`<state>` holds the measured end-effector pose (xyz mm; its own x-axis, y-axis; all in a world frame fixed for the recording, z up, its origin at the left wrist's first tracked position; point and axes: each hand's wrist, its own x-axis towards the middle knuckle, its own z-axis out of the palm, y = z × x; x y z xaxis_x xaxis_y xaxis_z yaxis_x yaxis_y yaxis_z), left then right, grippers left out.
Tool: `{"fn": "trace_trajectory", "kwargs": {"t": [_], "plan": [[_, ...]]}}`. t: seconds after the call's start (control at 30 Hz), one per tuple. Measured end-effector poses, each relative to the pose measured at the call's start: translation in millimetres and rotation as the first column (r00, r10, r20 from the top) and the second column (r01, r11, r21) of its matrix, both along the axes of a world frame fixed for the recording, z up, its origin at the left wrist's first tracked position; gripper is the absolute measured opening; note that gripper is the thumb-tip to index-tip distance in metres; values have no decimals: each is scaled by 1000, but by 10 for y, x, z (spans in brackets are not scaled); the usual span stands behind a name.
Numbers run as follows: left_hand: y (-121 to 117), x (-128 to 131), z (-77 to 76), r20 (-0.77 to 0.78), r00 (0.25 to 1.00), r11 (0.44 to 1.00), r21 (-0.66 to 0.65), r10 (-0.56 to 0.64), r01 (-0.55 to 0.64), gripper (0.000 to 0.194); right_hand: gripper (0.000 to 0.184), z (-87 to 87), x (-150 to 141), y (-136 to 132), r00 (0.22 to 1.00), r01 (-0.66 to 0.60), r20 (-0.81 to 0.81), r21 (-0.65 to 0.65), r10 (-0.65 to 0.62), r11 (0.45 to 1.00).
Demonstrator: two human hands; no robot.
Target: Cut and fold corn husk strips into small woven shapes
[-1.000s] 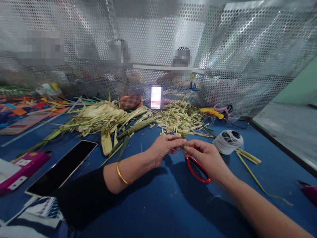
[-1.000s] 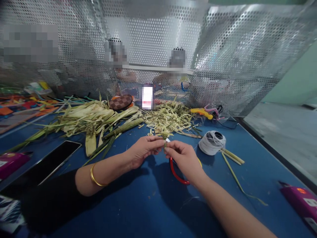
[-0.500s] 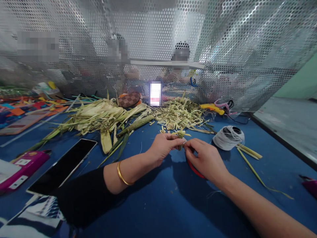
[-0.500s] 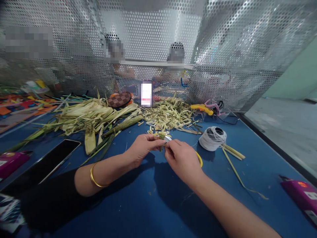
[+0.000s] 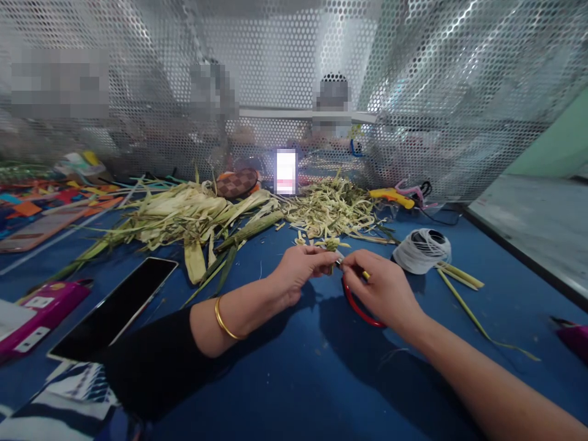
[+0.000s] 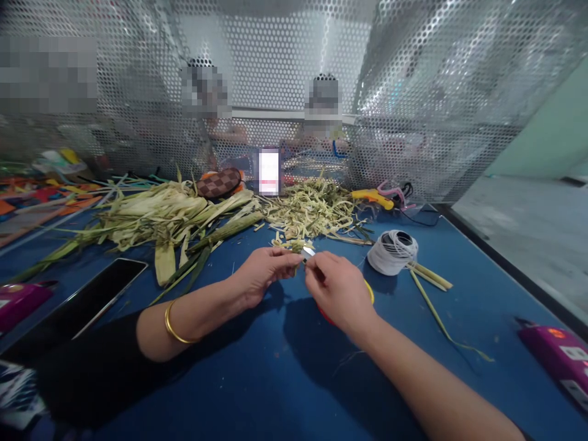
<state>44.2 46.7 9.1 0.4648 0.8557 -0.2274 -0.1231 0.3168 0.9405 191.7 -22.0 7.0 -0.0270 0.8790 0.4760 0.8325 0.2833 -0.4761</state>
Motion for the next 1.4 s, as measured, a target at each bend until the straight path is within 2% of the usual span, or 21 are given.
{"fn": "trace_trajectory", "kwargs": {"t": [0.07,0.17,0.23,0.3,0.4,0.53,0.67,0.8,1.03,1.23,1.4], "plan": [[-1,3,3,18,1000,999,-30,14,-13,23,20,29,-8,6,981,-11,-191,-131,-14,991],[-15,6,11,36,998,997,-58,49,-46,23,28,60,-36,23,889,-80,-451,-331,-83,940],[-32,11,8,39,997,995,-82,63,-60,20,31,55,-70,31,825,-141,-556,-377,-102,915],[-48,18,-4,39,997,994,-91,63,-59,19,32,30,-103,36,792,-148,-600,-364,-110,920],[-62,25,-22,35,998,997,-61,53,-51,21,31,-6,-128,38,781,-129,-613,-346,-120,929],[-55,20,-10,-13,999,999,-24,38,-39,22,28,6,-99,39,774,-181,-626,-360,-93,915],[-36,4,21,-84,996,999,52,12,-7,26,23,51,-47,37,799,-189,-596,-376,-80,907],[-21,-7,36,-129,992,995,99,-8,21,26,25,58,-10,38,826,-160,-554,-404,-102,901],[2,-6,25,-106,993,997,58,-44,50,27,21,19,8,53,891,-41,-434,-363,-130,931],[-12,-2,3,-103,994,997,68,-39,46,24,27,-2,-38,57,854,-162,-519,-325,-32,932],[18,-38,60,-149,976,981,85,-161,175,25,28,19,36,67,859,-186,-510,-396,-47,899]]}}
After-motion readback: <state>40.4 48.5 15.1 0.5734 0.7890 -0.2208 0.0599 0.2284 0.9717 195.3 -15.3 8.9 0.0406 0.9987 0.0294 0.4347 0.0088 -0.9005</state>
